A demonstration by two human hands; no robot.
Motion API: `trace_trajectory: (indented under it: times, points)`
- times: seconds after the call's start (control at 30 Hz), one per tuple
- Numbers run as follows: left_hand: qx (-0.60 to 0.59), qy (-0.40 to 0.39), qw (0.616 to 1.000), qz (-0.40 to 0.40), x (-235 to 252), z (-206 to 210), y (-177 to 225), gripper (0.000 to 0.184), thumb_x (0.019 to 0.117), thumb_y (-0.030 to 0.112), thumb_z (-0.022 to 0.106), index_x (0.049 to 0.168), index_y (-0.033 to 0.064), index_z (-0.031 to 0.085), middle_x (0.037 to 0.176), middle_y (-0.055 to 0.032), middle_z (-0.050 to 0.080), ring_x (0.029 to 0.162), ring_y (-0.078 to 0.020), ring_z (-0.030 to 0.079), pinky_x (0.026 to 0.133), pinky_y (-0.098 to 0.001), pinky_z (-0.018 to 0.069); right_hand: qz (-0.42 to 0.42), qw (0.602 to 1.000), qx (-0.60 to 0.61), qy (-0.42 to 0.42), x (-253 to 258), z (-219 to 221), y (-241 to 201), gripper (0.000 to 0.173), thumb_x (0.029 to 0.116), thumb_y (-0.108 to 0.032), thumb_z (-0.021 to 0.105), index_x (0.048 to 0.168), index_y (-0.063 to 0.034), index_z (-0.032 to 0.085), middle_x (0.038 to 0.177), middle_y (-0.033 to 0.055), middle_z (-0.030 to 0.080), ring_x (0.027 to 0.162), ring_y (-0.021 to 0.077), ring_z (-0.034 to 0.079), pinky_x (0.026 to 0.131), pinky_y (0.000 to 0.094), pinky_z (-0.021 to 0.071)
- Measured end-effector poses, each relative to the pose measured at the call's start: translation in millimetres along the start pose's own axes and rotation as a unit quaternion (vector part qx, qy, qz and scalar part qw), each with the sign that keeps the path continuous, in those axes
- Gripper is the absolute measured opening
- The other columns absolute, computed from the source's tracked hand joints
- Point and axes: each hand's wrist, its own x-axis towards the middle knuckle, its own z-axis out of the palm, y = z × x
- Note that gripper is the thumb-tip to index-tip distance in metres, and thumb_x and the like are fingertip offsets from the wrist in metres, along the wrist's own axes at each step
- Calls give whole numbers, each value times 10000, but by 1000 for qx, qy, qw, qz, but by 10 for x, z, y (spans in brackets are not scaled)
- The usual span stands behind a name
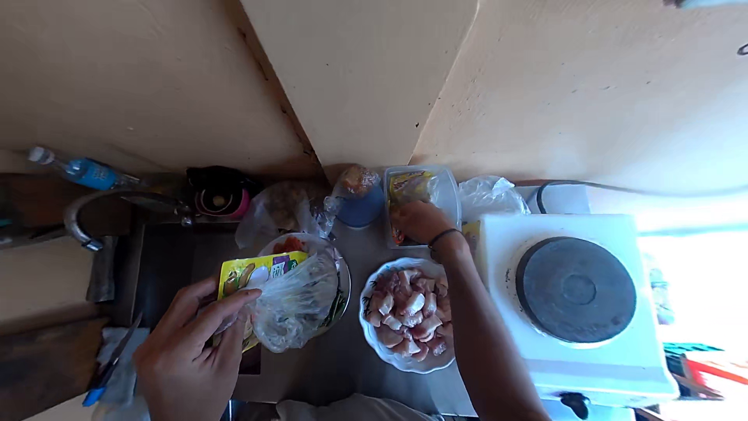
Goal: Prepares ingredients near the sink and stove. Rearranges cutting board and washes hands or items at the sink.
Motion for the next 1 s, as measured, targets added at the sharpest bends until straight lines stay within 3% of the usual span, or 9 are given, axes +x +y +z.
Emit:
trace_trajectory:
  times: [0.13, 0.23, 0.3, 0.37, 0.47, 0.57, 0.67, 0.8, 1.0]
  points:
    - [28, 14, 999, -20, -326, -341, -123, 188, 950, 139, 626, 967, 31, 780, 1096, -163, 687, 977, -46, 644, 836, -139, 517, -27, 999, -5, 17, -66, -94, -24, 406, 1019, -376, 628, 900, 5, 702, 827, 249, 664, 776, 458, 640, 650, 679, 464]
    - [45, 18, 998, -46, -572, -522, -217, 179, 947, 132, 634, 964, 18, 771, 1098, -177, 677, 1001, -54, 636, 857, -143, 510, -55, 996, -3, 75, -329, -321, -102, 436, 1027, -411, 610, 868, -11, 678, 783, 239, 640, 729, 458, 624, 618, 684, 450]
    - [52, 23, 996, -65, -711, -607, -264, 171, 935, 108, 642, 967, 1, 771, 1094, -195, 675, 1003, -57, 637, 860, -134, 505, -102, 989, -2, 104, -557, -516, -199, 464, 1043, -412, 572, 753, -54, 621, 615, 147, 535, 523, 324, 509, 489, 539, 390]
    - [45, 28, 995, -79, -836, -673, -314, 171, 929, 88, 633, 970, -14, 765, 1094, -200, 663, 993, -46, 635, 842, -121, 508, -171, 981, 7, 95, -791, -707, -340, 442, 1060, -351, 544, 704, -96, 597, 547, 70, 486, 435, 207, 427, 436, 412, 338]
    - [33, 37, 995, -86, -952, -723, -363, 176, 932, 70, 623, 982, -34, 756, 1095, -195, 653, 972, -23, 624, 817, -104, 501, -263, 963, 22, 62, -1017, -863, -543, 407, 1059, -290, 524, 698, -148, 645, 526, 4, 538, 399, 125, 435, 395, 322, 317]
    - [27, 40, 995, -88, -989, -740, -367, 171, 933, 63, 623, 986, -36, 752, 1094, -180, 648, 961, -11, 622, 810, -98, 506, -298, 953, 8, 58, -1017, -790, -642, 396, 1030, -303, 538, 674, -156, 630, 500, 7, 529, 367, 133, 442, 348, 332, 318]
    - [20, 37, 996, -82, -969, -719, -364, 163, 933, 58, 629, 976, -42, 750, 1096, -177, 651, 952, 1, 623, 813, -94, 505, -266, 962, -42, 50, -885, -575, -657, 377, 1017, -318, 613, 698, -120, 647, 548, 64, 547, 446, 228, 517, 414, 454, 401]
    - [20, 23, 997, -70, -906, -686, -382, 159, 932, 57, 627, 983, -28, 750, 1099, -162, 656, 990, -12, 623, 838, -103, 504, -224, 964, -146, 10, -698, -160, -697, 312, 974, -377, 680, 789, -128, 714, 711, 95, 668, 687, 325, 671, 580, 596, 509]
    - [22, -17, 999, -41, -624, -550, -258, 137, 921, -22, 618, 970, -86, 729, 1042, -211, 654, 995, -76, 629, 859, -143, 514, -104, 960, -221, -134, -675, 369, -956, 288, 1045, -137, 487, 1160, 57, 667, 1154, 274, 675, 1096, 468, 646, 862, 637, 499]
